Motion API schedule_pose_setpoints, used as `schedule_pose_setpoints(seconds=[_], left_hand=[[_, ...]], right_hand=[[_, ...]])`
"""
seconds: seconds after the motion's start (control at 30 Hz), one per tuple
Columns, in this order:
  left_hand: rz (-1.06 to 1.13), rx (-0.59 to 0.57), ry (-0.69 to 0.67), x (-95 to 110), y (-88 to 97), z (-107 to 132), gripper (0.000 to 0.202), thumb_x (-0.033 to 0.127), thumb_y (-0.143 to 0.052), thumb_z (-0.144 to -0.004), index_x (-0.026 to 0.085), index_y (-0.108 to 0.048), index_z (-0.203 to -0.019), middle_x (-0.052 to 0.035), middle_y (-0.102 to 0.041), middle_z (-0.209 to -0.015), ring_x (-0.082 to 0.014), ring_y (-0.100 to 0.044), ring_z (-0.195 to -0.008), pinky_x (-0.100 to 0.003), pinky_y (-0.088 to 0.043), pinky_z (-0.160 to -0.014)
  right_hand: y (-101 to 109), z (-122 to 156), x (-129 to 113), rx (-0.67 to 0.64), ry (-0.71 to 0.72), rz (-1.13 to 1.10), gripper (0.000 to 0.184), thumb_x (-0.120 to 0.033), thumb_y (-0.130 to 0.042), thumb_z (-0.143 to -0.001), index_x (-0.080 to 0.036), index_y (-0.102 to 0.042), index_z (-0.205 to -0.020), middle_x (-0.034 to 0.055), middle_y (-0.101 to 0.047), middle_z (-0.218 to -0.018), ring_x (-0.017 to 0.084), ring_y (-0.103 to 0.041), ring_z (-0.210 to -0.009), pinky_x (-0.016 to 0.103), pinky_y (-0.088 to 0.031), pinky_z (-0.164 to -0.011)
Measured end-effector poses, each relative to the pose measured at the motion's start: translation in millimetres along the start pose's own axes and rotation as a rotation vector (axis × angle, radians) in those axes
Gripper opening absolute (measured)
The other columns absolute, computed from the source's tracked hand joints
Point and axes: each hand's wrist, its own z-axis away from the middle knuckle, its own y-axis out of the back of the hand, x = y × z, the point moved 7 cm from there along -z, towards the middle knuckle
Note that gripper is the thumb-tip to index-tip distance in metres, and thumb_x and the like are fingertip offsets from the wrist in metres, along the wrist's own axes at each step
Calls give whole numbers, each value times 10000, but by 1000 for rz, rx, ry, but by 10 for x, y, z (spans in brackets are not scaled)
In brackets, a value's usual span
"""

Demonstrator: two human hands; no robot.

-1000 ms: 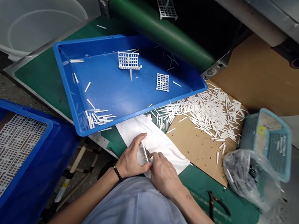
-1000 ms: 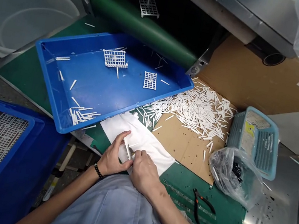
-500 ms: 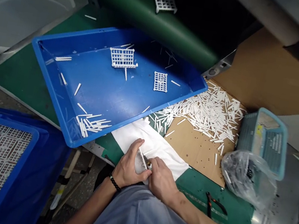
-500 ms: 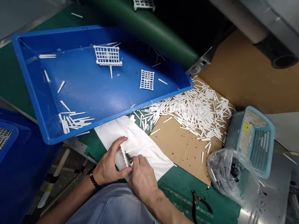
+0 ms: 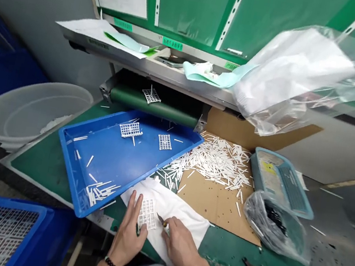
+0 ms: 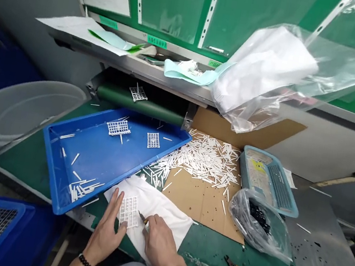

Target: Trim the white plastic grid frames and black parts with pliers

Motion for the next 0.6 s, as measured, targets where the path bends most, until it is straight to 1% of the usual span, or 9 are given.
schedule_pose_setpoints(seconds=[0.03, 0.07, 0.13, 0.17, 0.23, 0.3, 0.37, 0.47, 0.6], left_hand=[[-56, 39, -4, -8, 48, 6, 661, 129, -445, -867, 221, -209, -1477, -128, -183, -1545, -296, -213, -1426, -484, -330, -1125], [-104, 64, -18, -4, 78, 13, 563, 152, -451, -881, 204, -314, -1425, -143, -271, -1494, -294, -292, -1390, -471, -359, -1104], [-181, 58, -50, 14, 75, 29, 350, 180, -454, -898, 177, -493, -1246, -147, -451, -1303, -269, -464, -1244, -428, -430, -1033], [-216, 33, -52, 18, 51, 34, 264, 185, -451, -902, 173, -540, -1151, -134, -504, -1188, -250, -524, -1148, -402, -463, -985], [-287, -25, -19, 15, -7, 34, 166, 193, -453, -904, 178, -570, -1022, -101, -536, -1015, -223, -573, -989, -363, -499, -890], [-359, -59, 31, 24, -40, 22, 121, 207, -462, -905, 185, -571, -952, -81, -536, -939, -211, -578, -910, -342, -507, -833], [-423, -87, 75, 51, -59, -2, 110, 240, -475, -909, 187, -571, -913, -74, -540, -919, -209, -579, -880, -333, -507, -804], [-501, -149, 116, 99, -109, -68, 139, 284, -496, -909, 179, -584, -894, -81, -558, -934, -215, -584, -886, -326, -508, -781], [-559, -259, 122, 168, -183, -155, 175, 216, -443, -916, 150, -604, -904, -99, -583, -956, -222, -595, -910, -323, -509, -760]], right_hand=[[50, 20, 1, 3, -4, -29, 207, -187, -398, -890, -184, -527, -1052, 87, -611, -1009, 213, -575, -952, 308, -433, -823], [98, 44, 6, -1, -9, -66, 212, -201, -389, -900, -189, -516, -1069, 83, -617, -1022, 206, -583, -961, 301, -431, -826], [181, 102, 39, -18, -31, -155, 224, -243, -372, -918, -203, -493, -1102, 74, -629, -1040, 202, -595, -975, 299, -425, -829], [209, 133, 69, -34, -52, -208, 227, -272, -375, -920, -213, -488, -1108, 69, -635, -1041, 208, -599, -979, 305, -421, -827], [249, 195, 141, -51, -100, -282, 242, -325, -378, -918, -230, -484, -1114, 61, -641, -1041, 222, -601, -978, 320, -415, -823], [257, 261, 205, -66, -141, -309, 259, -365, -369, -917, -241, -481, -1115, 55, -644, -1033, 230, -604, -958, 331, -415, -810], [237, 321, 242, -83, -164, -315, 280, -394, -359, -917, -249, -475, -1127, 54, -647, -1039, 233, -608, -949, 336, -419, -801], [189, 380, 259, -88, -179, -330, 319, -432, -359, -916, -255, -460, -1162, 61, -646, -1098, 233, -601, -1014, 335, -422, -835], [114, 433, 289, -79, -211, -328, 366, -505, -374, -905, -271, -453, -1175, 49, -660, -1116, 220, -606, -1046, 315, -434, -859]])
